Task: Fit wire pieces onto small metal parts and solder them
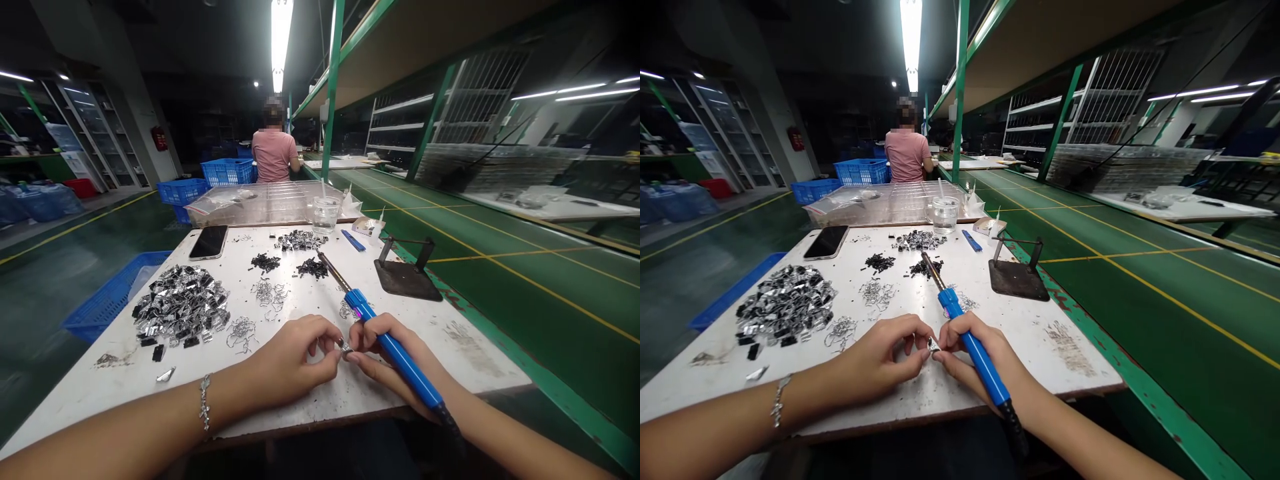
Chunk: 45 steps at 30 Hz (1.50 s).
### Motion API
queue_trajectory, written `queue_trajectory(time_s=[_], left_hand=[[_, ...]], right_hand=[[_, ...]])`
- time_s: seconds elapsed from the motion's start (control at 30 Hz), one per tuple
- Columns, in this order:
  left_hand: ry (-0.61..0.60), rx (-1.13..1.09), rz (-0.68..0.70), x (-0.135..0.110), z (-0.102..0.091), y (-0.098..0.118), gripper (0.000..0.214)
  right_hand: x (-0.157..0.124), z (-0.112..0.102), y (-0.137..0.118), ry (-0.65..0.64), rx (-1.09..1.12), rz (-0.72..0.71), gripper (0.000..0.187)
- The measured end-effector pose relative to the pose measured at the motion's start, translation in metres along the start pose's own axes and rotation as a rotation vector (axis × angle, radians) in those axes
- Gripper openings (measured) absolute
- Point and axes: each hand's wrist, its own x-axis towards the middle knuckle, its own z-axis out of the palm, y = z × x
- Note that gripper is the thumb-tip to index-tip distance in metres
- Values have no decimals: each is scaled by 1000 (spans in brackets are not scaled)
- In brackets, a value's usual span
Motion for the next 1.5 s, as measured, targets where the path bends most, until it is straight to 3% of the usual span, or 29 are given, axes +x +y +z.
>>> queue_trajectory(time_s=[0.3,0.57,1.07,1.17,1.3,1.5], left_hand=[[21,44,41,0,-1,-3,6],[63,41,37,1,0,1,3],[58,99,6,0,0,4,7],[74,174,100,-1,-3,0,9],[109,228,358,-1,-4,-5,35],[47,312,546,-2,-6,0,30]], right_hand=[[1,-1,-1,-27,52,79,15],[2,0,-4,-9,45,68,17],[2,0,-5,-8,173,117,21],[4,0,-2,-19,271,141,23],[5,-2,1,-27,316,144,23],[4,-2,-3,-65,245,143,22]])
